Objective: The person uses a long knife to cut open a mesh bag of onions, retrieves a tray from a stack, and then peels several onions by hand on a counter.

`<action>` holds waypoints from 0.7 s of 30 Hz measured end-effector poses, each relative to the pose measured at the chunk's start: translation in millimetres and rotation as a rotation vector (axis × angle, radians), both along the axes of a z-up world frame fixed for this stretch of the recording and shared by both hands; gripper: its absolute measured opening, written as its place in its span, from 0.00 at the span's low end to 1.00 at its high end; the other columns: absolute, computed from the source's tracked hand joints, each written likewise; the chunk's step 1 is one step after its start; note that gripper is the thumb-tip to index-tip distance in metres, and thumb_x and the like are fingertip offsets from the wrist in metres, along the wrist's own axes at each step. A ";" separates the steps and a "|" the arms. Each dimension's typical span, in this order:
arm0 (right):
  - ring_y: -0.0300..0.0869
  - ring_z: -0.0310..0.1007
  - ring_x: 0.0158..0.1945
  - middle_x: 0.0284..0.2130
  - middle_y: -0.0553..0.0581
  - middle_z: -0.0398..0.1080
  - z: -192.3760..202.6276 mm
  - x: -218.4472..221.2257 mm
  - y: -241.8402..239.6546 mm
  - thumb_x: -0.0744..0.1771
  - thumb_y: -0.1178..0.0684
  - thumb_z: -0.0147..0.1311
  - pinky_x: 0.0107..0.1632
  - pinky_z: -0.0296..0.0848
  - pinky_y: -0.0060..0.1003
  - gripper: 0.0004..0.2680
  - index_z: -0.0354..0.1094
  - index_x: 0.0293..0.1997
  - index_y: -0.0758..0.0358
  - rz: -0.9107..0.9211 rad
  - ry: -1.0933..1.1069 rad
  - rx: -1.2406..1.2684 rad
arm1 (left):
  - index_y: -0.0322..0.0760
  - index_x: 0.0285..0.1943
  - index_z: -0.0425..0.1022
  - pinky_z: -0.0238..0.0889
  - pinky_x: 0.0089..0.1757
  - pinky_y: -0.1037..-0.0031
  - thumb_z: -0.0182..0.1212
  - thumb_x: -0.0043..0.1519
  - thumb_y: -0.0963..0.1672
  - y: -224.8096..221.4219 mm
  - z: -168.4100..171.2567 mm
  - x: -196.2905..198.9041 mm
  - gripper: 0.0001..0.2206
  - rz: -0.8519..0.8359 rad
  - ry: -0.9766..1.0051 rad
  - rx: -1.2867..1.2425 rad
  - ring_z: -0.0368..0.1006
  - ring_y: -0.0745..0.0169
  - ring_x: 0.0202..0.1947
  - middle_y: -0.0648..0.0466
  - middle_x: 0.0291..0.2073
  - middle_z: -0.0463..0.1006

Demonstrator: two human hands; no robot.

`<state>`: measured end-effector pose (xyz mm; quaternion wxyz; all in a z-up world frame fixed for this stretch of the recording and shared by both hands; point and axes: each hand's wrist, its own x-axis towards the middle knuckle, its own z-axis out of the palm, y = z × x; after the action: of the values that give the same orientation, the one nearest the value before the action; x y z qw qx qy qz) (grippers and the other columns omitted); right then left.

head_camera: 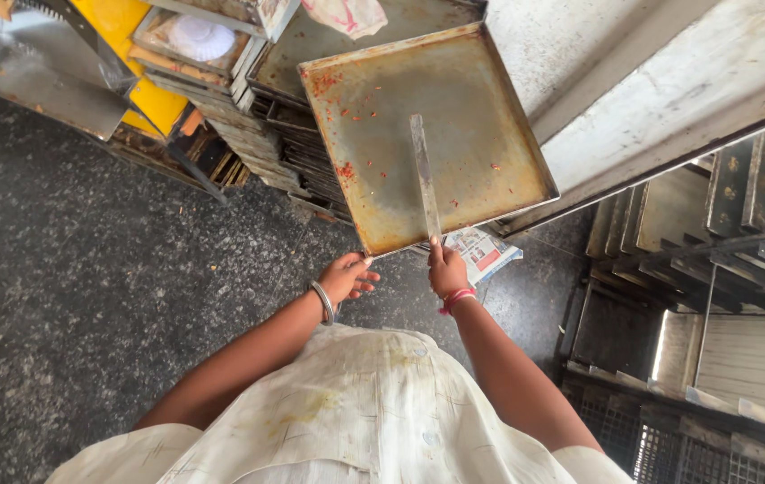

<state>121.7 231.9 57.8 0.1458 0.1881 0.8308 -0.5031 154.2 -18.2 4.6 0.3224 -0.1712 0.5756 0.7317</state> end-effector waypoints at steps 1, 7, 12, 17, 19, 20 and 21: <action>0.40 0.64 0.14 0.13 0.54 0.63 -4.5 5.7 3.6 0.70 0.33 0.42 0.20 0.63 0.38 0.23 0.65 0.25 0.63 -0.008 -0.015 0.006 | 0.42 0.58 0.71 0.63 0.27 0.81 0.56 0.66 0.50 -0.5 -0.5 1.0 0.16 0.000 -0.011 0.002 0.78 0.71 0.30 0.54 0.40 0.84; 0.43 0.65 0.20 0.16 0.57 0.65 -40.9 70.0 37.2 0.70 0.32 0.43 0.27 0.65 0.41 0.24 0.68 0.26 0.67 0.014 0.007 0.110 | 0.42 0.56 0.72 0.63 0.27 0.81 0.58 0.66 0.51 -2.1 -4.3 -0.4 0.16 0.004 -0.110 0.071 0.78 0.70 0.31 0.54 0.39 0.84; 0.49 0.71 0.26 0.20 0.64 0.71 -45.6 145.3 70.7 0.70 0.33 0.41 0.35 0.69 0.46 0.24 0.72 0.30 0.68 0.091 -0.022 0.304 | 0.40 0.51 0.72 0.64 0.27 0.81 0.60 0.66 0.53 5.6 -2.6 -6.2 0.16 0.009 -0.138 0.048 0.78 0.70 0.32 0.55 0.37 0.82; 0.45 0.74 0.29 0.21 0.65 0.72 -21.9 204.7 92.5 0.69 0.35 0.42 0.37 0.71 0.44 0.22 0.72 0.34 0.68 0.056 -0.037 0.306 | 0.41 0.49 0.73 0.65 0.29 0.81 0.60 0.65 0.52 12.7 0.1 -11.6 0.14 0.031 -0.102 0.090 0.78 0.70 0.31 0.55 0.36 0.83; 0.41 0.71 0.28 0.20 0.64 0.72 -11.5 226.5 98.0 0.69 0.36 0.43 0.35 0.70 0.43 0.21 0.71 0.33 0.69 -0.018 -0.032 0.260 | 0.41 0.48 0.73 0.65 0.29 0.81 0.60 0.64 0.52 13.9 -0.2 -13.0 0.14 0.031 -0.076 0.097 0.78 0.69 0.31 0.55 0.36 0.83; 0.40 0.69 0.27 0.19 0.63 0.72 -9.4 235.2 100.8 0.69 0.37 0.44 0.33 0.69 0.42 0.20 0.71 0.33 0.69 -0.055 -0.028 0.238 | 0.41 0.48 0.73 0.64 0.29 0.80 0.61 0.64 0.51 14.1 -0.3 -13.6 0.13 0.037 -0.075 0.095 0.78 0.69 0.31 0.55 0.36 0.83; 0.39 0.66 0.27 0.19 0.62 0.70 -10.1 240.9 105.7 0.70 0.38 0.43 0.32 0.67 0.42 0.21 0.70 0.31 0.70 -0.066 -0.046 0.243 | 0.41 0.48 0.73 0.63 0.29 0.80 0.61 0.64 0.51 15.0 -0.7 -13.5 0.13 0.046 -0.075 0.095 0.78 0.68 0.31 0.54 0.36 0.83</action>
<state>362.6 337.6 47.8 0.1243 0.2434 0.8754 -0.3987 140.7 -3.3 3.9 0.3344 -0.1961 0.5238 0.7585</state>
